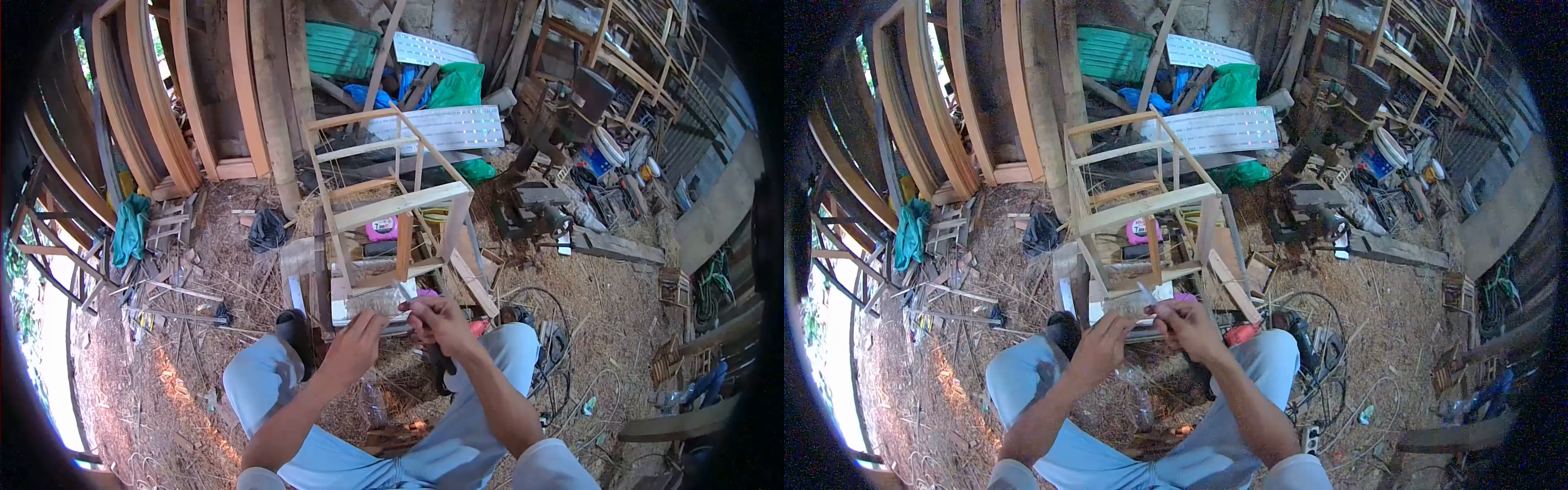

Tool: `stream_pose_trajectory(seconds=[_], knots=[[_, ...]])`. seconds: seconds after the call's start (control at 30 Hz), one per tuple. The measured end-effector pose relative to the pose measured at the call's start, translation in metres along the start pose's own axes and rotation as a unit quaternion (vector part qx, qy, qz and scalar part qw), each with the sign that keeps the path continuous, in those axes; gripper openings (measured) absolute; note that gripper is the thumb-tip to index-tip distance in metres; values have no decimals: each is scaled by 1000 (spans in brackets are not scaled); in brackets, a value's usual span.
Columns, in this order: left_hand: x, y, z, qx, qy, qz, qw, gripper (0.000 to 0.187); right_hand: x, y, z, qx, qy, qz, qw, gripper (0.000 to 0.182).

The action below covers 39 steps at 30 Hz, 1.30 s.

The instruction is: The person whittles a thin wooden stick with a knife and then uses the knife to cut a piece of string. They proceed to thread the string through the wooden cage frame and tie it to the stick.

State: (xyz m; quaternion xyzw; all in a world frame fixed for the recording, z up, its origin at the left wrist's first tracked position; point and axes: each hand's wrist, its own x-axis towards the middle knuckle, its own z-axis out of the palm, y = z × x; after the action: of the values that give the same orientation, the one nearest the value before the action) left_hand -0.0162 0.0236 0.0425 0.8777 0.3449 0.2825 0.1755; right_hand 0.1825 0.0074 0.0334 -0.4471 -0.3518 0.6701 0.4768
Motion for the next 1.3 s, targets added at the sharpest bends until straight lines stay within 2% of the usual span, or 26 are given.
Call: stream_pose_trajectory(seconds=[0.1,0.2,0.33,0.53,0.6,0.63,0.7,0.77,0.8,0.93,1.03,1.3], knots=[[0,-2,8,18,32,40,999,24,-1,-4,-9,3,17,1,1000,26],[1,1,5,24,9,42,999,25,-4,-13,-10,-6,26,22,999,25],[3,4,3,-11,-3,20,1000,27,-2,-9,-13,-24,49,-6,998,24],[7,3,4,-20,49,21,998,21,-3,-2,10,-8,56,-3,998,20],[3,-6,-3,-45,67,1,997,21,1,-21,-27,9,179,-55,982,20],[3,-4,-5,-47,66,1,997,21,-2,-30,-39,51,142,-33,988,21],[9,3,-6,-74,65,-25,995,19,-5,-14,-21,50,109,-22,993,21],[11,1,1,-98,74,-16,992,20,-4,1,0,82,33,15,996,23],[11,1,1,-121,77,-6,990,20,-2,0,2,87,32,17,996,23],[10,10,-1,-140,74,-23,987,15,-1,-3,9,50,-4,-18,999,21],[10,7,5,-163,64,-30,984,9,-2,-4,11,27,-110,10,993,19],[9,9,4,-191,62,-60,978,9,-2,-1,7,-86,-41,-44,995,19]])
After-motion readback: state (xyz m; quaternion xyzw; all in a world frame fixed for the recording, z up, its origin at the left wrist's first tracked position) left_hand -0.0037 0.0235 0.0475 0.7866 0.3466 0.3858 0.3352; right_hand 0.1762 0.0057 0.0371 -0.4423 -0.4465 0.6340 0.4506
